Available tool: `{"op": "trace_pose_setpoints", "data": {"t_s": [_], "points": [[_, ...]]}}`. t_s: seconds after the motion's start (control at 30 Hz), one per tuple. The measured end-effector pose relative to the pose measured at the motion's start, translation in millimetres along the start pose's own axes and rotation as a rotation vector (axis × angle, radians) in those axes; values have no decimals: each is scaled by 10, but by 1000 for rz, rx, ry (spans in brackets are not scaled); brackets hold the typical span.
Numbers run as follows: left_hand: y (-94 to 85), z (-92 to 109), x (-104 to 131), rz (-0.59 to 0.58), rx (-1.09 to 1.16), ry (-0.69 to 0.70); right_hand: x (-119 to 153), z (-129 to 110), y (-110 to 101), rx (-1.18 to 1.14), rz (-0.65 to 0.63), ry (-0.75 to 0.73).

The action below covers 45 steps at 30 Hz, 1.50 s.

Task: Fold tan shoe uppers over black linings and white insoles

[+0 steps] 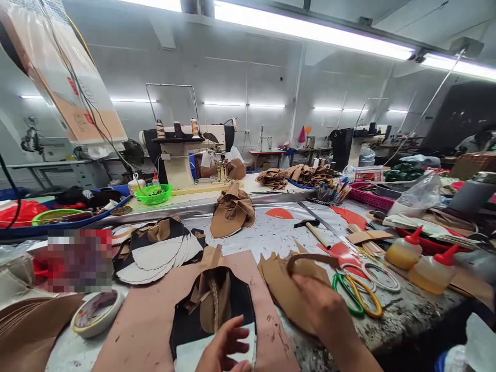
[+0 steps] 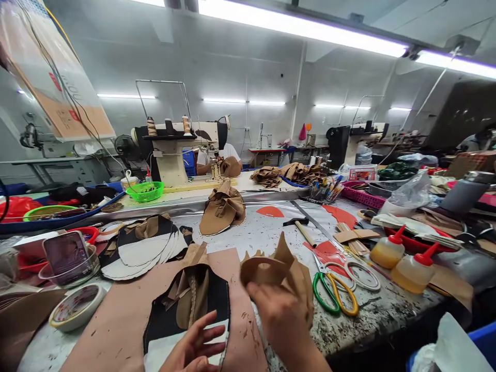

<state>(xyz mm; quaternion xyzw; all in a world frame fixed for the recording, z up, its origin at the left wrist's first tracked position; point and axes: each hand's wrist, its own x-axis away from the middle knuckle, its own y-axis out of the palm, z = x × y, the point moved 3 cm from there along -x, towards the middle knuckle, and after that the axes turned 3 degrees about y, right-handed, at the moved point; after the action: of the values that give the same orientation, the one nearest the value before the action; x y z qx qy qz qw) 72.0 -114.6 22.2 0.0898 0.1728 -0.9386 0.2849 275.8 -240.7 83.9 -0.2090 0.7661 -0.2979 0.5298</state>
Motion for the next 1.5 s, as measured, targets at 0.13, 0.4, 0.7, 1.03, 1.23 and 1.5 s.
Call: {"op": "trace_pose_setpoints", "data": {"t_s": [0.13, 0.4, 0.7, 1.03, 1.23, 1.5], "points": [[342, 12, -7, 44, 609, -331, 166, -753, 55, -278, -215, -408], [285, 240, 170, 412, 826, -502, 677, -352, 147, -1102, -633, 852], [384, 409, 425, 616, 945, -552, 866, -752, 341, -1361, -439, 1124], [266, 562, 525, 652, 971, -617, 798, -827, 299, -1459, -429, 1050], [247, 545, 591, 631, 957, -575, 851, -660, 420, -1316, -368, 1071], [339, 149, 688, 670, 1035, -445, 891, -780, 352, -1251, -462, 951]]}}
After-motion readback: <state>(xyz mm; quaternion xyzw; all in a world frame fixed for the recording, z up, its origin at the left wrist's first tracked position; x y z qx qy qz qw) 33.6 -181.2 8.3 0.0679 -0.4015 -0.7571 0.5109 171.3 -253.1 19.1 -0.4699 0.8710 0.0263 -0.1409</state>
